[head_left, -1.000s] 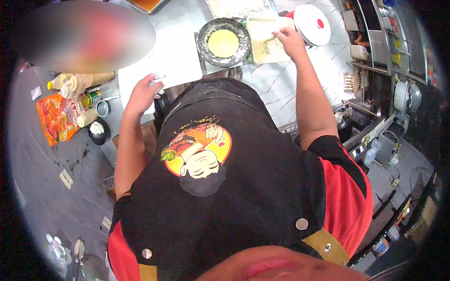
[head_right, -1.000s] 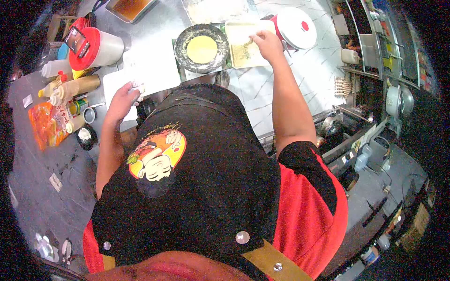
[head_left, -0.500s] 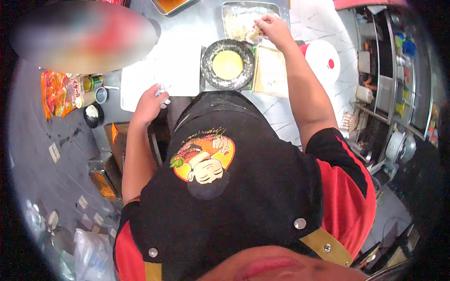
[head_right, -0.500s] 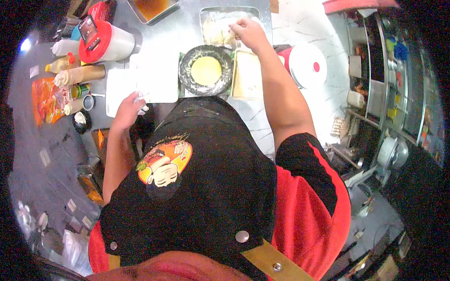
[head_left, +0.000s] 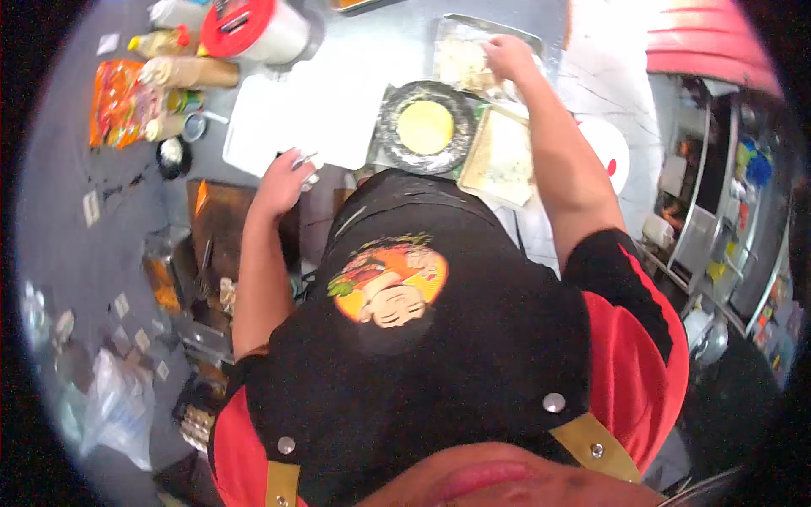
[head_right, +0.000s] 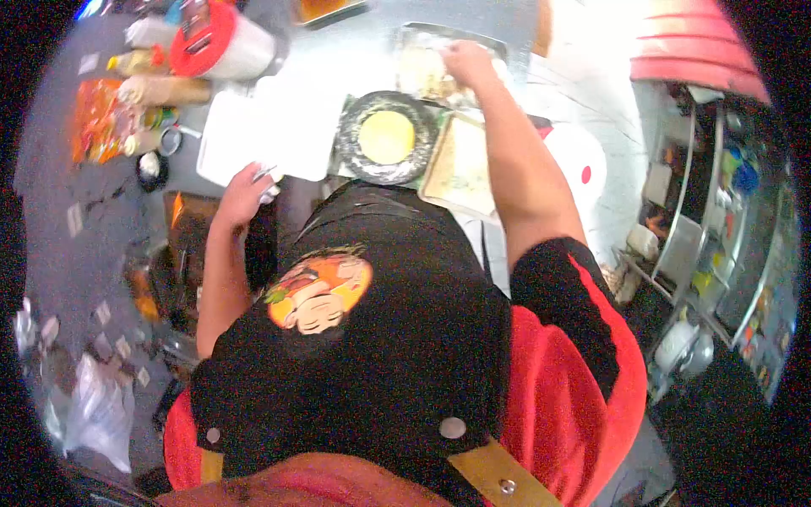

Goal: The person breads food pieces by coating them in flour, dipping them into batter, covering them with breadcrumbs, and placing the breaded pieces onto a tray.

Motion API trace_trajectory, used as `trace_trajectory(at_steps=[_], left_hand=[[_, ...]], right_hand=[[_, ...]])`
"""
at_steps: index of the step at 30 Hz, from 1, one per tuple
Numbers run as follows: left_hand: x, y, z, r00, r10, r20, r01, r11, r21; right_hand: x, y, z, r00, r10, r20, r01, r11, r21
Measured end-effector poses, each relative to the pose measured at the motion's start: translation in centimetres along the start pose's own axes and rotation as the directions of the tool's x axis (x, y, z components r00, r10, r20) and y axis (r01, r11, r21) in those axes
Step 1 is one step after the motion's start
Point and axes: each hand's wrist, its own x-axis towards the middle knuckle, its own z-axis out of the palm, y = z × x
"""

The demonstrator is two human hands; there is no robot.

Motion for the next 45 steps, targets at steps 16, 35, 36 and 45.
trace_trajectory(at_steps=[16, 35, 36, 45], left_hand=[[11.8, -0.4, -1.3, 0.906, 0.301, 0.297, -0.409, 0.440, 0.799], [11.9, 0.8, -3.4, 0.922, 0.232, 0.309, -0.369, 0.293, 0.882], [11.5, 0.7, -3.2, 0.923, 0.254, 0.288, -0.361, 0.316, 0.877], [10.1, 0.5, 2.4, 0.751, 0.350, 0.560, -0.646, 0.216, 0.732]], right_hand=[[-29.7, -4.1, 1.0, 0.906, 0.390, 0.165, -0.420, 0.780, 0.465], [-35.2, -7.4, 2.4, 0.879, 0.471, 0.076, -0.443, 0.748, 0.494], [-34.8, -7.2, 2.1, 0.884, 0.461, 0.083, -0.442, 0.762, 0.473], [-32.1, -4.4, 0.9, 0.924, 0.351, 0.152, -0.382, 0.841, 0.382]])
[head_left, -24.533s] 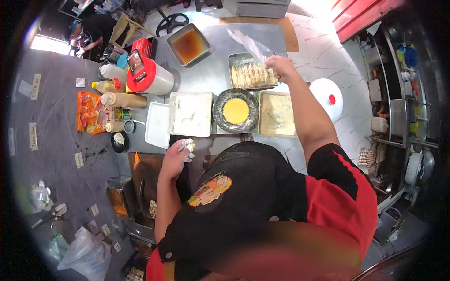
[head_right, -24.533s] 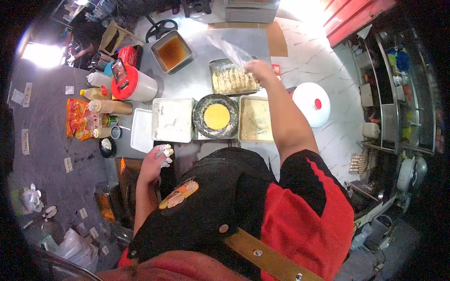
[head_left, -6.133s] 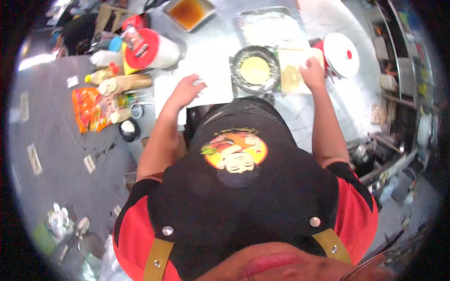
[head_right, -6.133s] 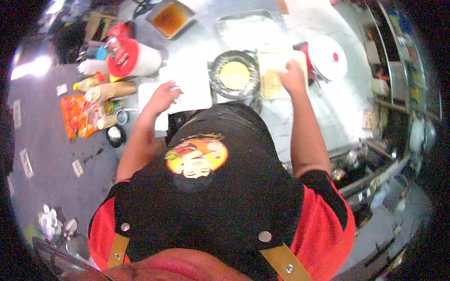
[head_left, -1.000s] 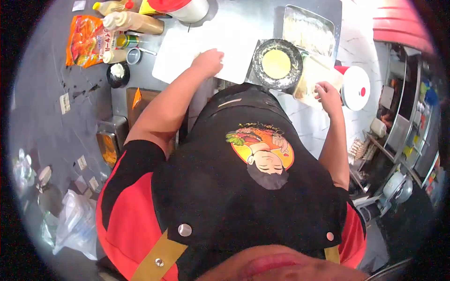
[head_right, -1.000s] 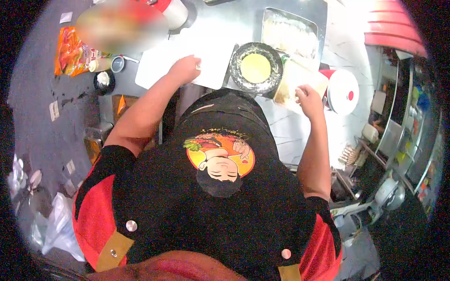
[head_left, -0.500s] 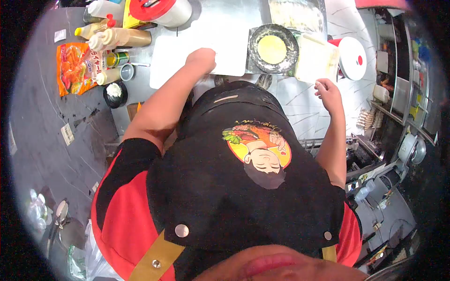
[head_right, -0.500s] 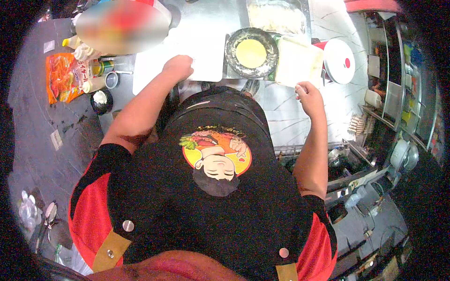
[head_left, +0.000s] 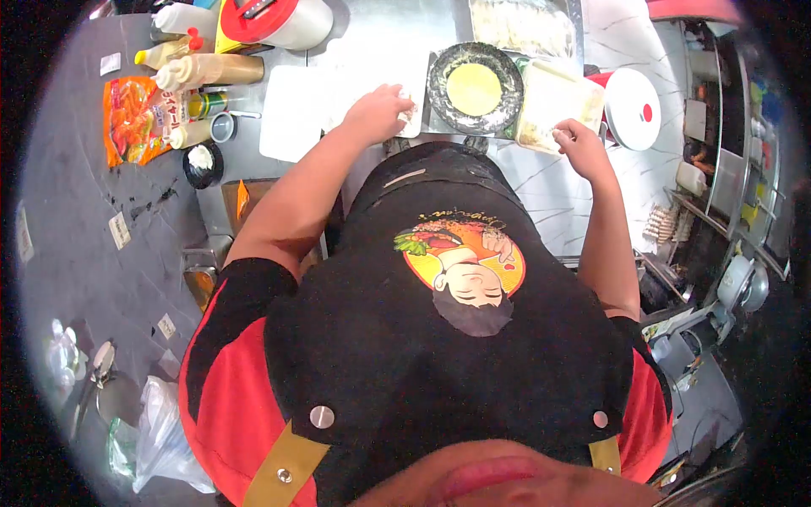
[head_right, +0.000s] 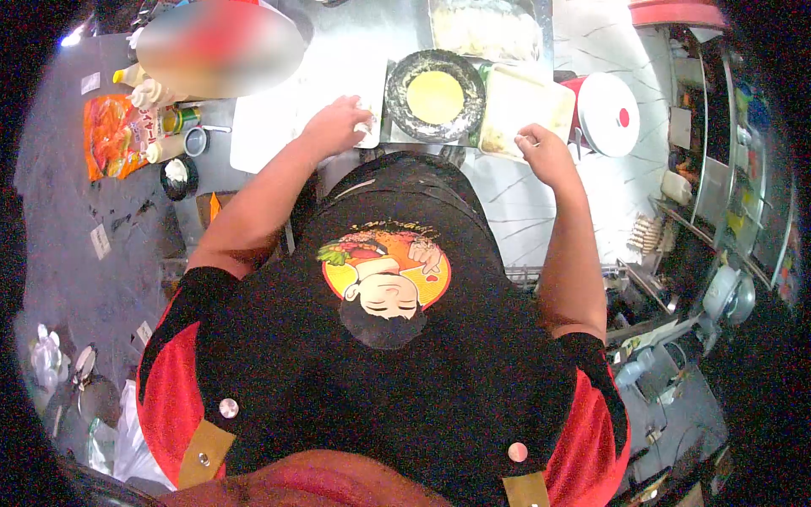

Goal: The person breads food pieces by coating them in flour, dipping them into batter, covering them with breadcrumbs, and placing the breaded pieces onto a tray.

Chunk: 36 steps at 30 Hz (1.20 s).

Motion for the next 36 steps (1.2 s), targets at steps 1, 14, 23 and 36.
trace_trajectory(at_steps=[1, 14, 23, 36], left_hand=[[0.4, 0.7, -0.6, 0.999, 0.000, 0.046, -0.001, 1.000, 0.016], [0.9, -2.4, 0.4, 0.891, -0.327, -0.314, 0.200, 0.906, -0.373], [-1.4, -2.3, -2.4, 0.821, -0.473, -0.318, 0.305, 0.836, -0.456], [-3.0, -2.7, -3.9, 0.874, -0.285, -0.394, 0.191, 0.946, -0.262]], right_hand=[[0.3, 0.2, -0.3, 1.000, -0.005, 0.007, 0.005, 1.000, -0.006], [1.4, 3.1, -4.1, 0.998, 0.038, 0.044, -0.033, 0.993, -0.111], [1.5, 2.7, -2.6, 0.999, -0.015, 0.037, 0.017, 0.998, -0.067], [0.6, 1.9, -0.6, 0.999, -0.027, 0.041, 0.027, 1.000, -0.012]])
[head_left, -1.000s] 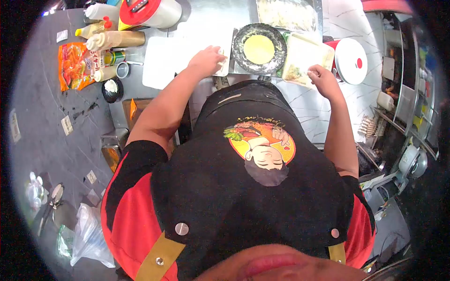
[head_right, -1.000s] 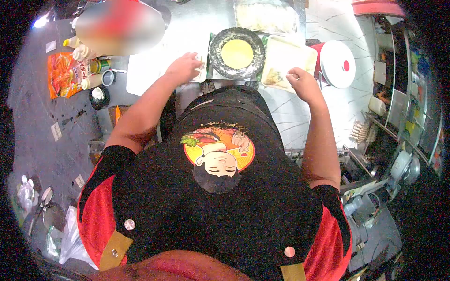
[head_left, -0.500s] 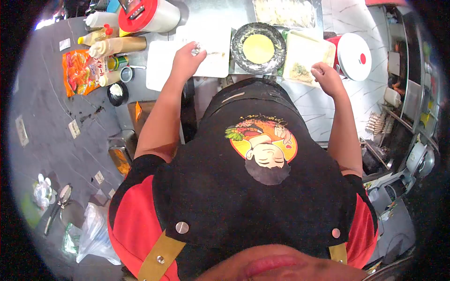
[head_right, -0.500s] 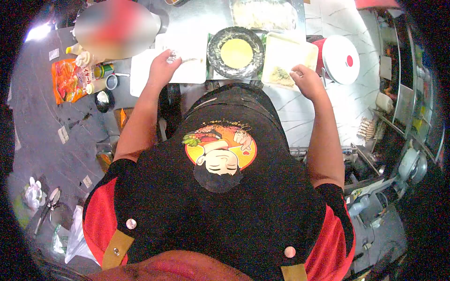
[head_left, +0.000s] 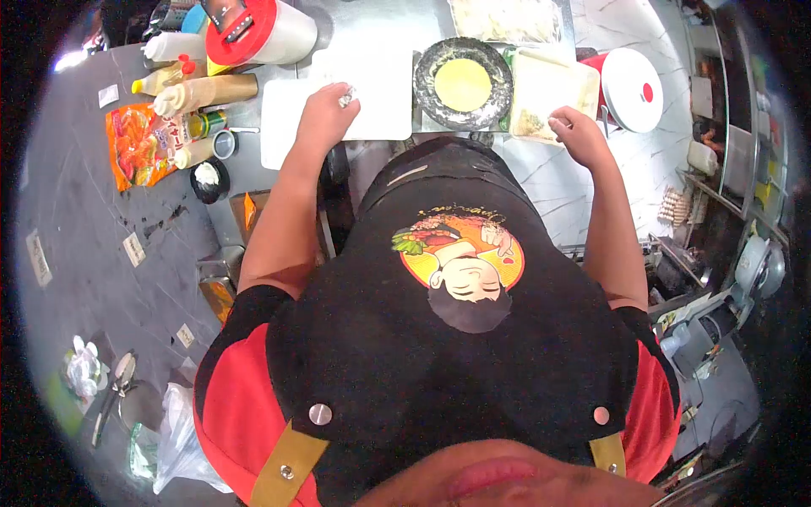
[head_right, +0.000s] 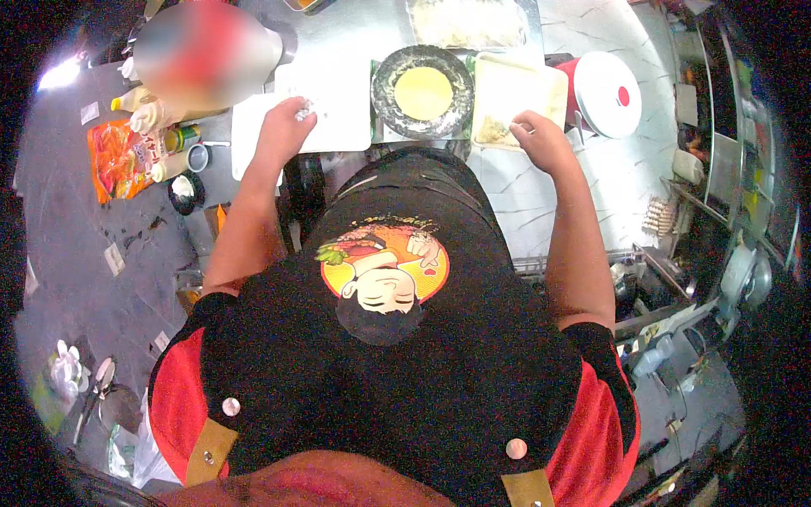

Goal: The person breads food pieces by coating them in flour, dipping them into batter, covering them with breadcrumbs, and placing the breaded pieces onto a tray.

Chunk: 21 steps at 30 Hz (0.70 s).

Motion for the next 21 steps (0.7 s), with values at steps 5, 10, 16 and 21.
trace_trajectory(at_steps=[5, 10, 16, 21], left_hand=[[0.8, 1.6, -2.6, 0.998, 0.002, 0.058, -0.005, 0.999, 0.037], [1.0, 0.9, -2.9, 0.997, 0.038, 0.067, -0.043, 0.996, 0.083], [1.4, 2.4, -3.4, 0.998, -0.012, 0.068, 0.007, 0.998, 0.070], [1.7, 8.7, -3.7, 0.995, 0.060, 0.077, -0.057, 0.998, -0.035]], right_hand=[[0.5, 0.2, 0.3, 0.999, -0.021, -0.028, 0.021, 1.000, 0.005], [0.4, 0.5, -0.1, 1.000, -0.016, -0.014, 0.016, 1.000, -0.011], [0.2, 2.2, -0.3, 0.999, -0.006, -0.035, 0.006, 1.000, 0.000], [0.1, 2.6, -1.0, 0.998, -0.033, -0.047, 0.035, 0.998, 0.048]])
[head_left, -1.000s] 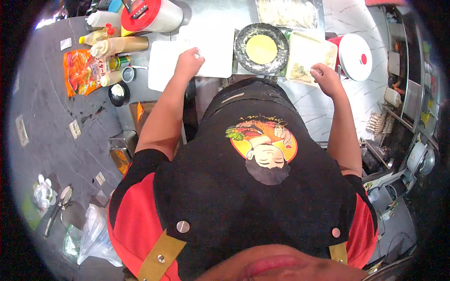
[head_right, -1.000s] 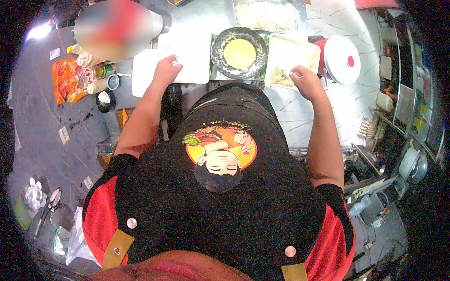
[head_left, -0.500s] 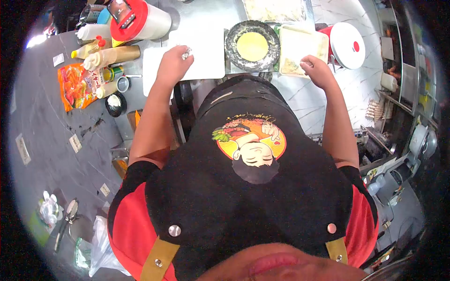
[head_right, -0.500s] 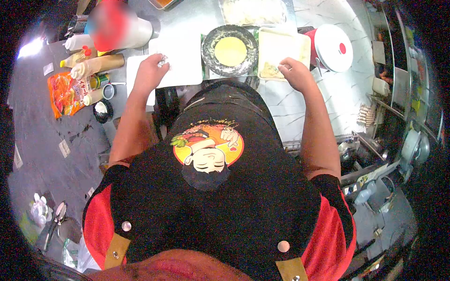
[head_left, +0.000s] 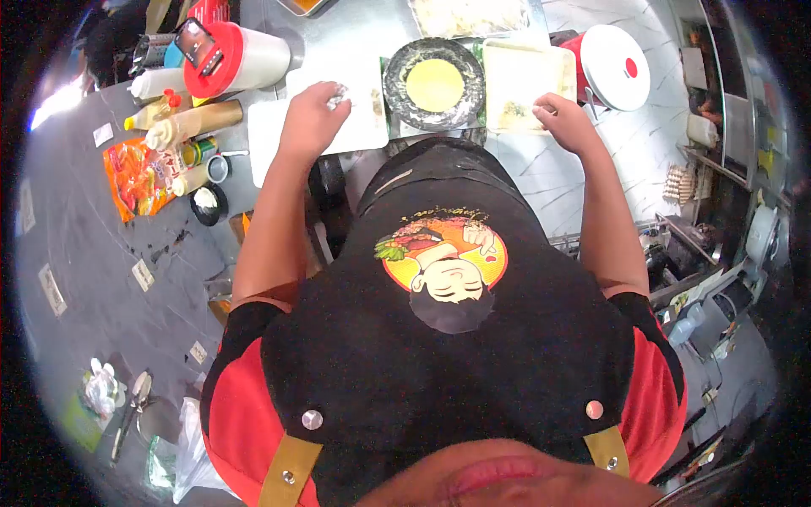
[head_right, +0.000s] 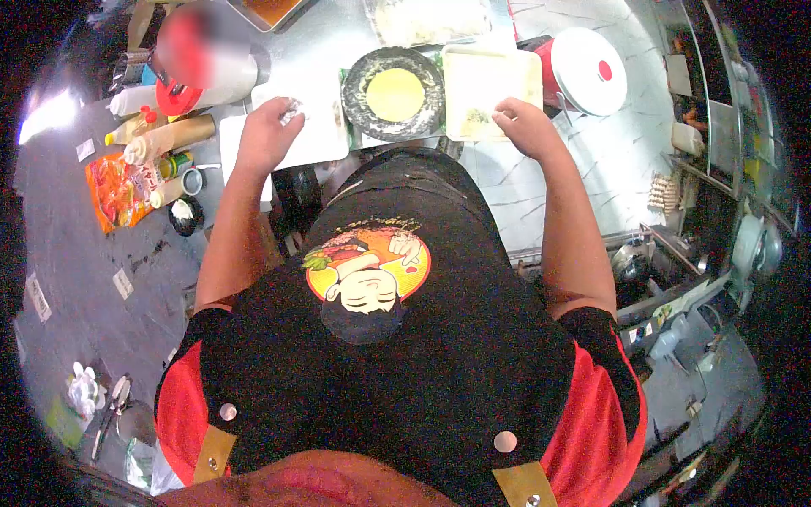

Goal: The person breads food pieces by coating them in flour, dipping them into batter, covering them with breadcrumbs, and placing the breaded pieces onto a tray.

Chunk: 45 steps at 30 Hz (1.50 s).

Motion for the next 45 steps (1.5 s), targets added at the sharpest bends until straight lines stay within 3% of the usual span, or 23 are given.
trace_trajectory(at_steps=[4, 7, 8, 11, 16, 19, 23, 26, 29, 30, 33, 36, 39, 42, 45], left_hand=[[1.4, 5.0, 1.8, 0.997, 0.075, 0.001, -0.074, 0.984, -0.161], [3.4, 6.0, 5.7, 0.994, 0.111, -0.013, -0.111, 0.978, -0.178], [4.5, 5.3, 8.0, 0.987, 0.151, -0.054, -0.157, 0.975, -0.154], [6.7, 5.4, 11.4, 0.993, 0.025, 0.115, -0.030, 0.999, 0.040], [8.1, 5.3, 14.5, 0.973, -0.022, 0.229, -0.031, 0.974, 0.226], [8.3, 5.3, 16.1, 0.961, -0.042, 0.274, -0.042, 0.956, 0.292], [8.4, 5.7, 16.6, 0.960, -0.102, 0.260, 0.020, 0.953, 0.302], [7.7, 5.5, 15.0, 0.981, -0.055, 0.183, 0.003, 0.961, 0.276], [6.8, 6.4, 12.3, 0.989, -0.063, 0.133, 0.021, 0.955, 0.296], [6.6, 6.6, 11.8, 0.989, -0.085, 0.124, 0.043, 0.949, 0.312], [6.4, 6.1, 11.6, 0.990, -0.101, 0.094, 0.065, 0.943, 0.327], [6.6, 4.9, 13.3, 0.994, -0.076, 0.081, 0.050, 0.956, 0.289], [7.3, 6.2, 14.5, 0.981, -0.059, 0.185, 0.017, 0.975, 0.223], [7.2, 7.9, 14.5, 0.984, 0.005, 0.177, -0.032, 0.988, 0.148], [6.6, 10.1, 11.9, 0.988, -0.030, 0.150, 0.017, 0.996, 0.082]], right_hand=[[0.3, 0.2, 0.1, 0.999, -0.039, -0.022, 0.038, 0.999, -0.013], [0.7, -0.1, 0.1, 0.999, -0.043, 0.019, 0.043, 0.999, 0.003], [1.0, 0.4, 0.2, 0.998, -0.061, 0.028, 0.061, 0.998, 0.008], [2.4, 2.2, 1.3, 0.993, -0.114, 0.038, 0.114, 0.993, 0.007], [3.8, 2.8, 3.0, 0.975, -0.187, 0.123, 0.195, 0.979, -0.056], [4.9, 2.5, 4.9, 0.937, -0.239, 0.256, 0.230, 0.971, 0.065], [7.4, 3.3, 7.0, 0.906, -0.236, 0.351, 0.144, 0.952, 0.269], [8.6, 4.7, 7.0, 0.932, -0.334, 0.137, 0.253, 0.875, 0.412], [8.1, 4.2, 4.2, 0.967, -0.256, 0.014, 0.242, 0.931, 0.274], [7.4, 2.7, 2.1, 0.980, -0.191, 0.045, 0.180, 0.965, 0.189], [7.9, 3.9, 2.3, 0.958, -0.221, -0.182, 0.231, 0.972, 0.037], [8.4, 4.3, 3.2, 0.889, -0.348, -0.297, 0.346, 0.936, -0.060], [8.4, 4.2, 4.1, 0.884, -0.423, -0.200, 0.423, 0.905, -0.043], [8.0, 3.9, 4.3, 0.879, -0.435, -0.193, 0.439, 0.898, -0.024], [7.3, 3.4, 3.2, 0.910, -0.361, -0.202, 0.370, 0.929, 0.005]])
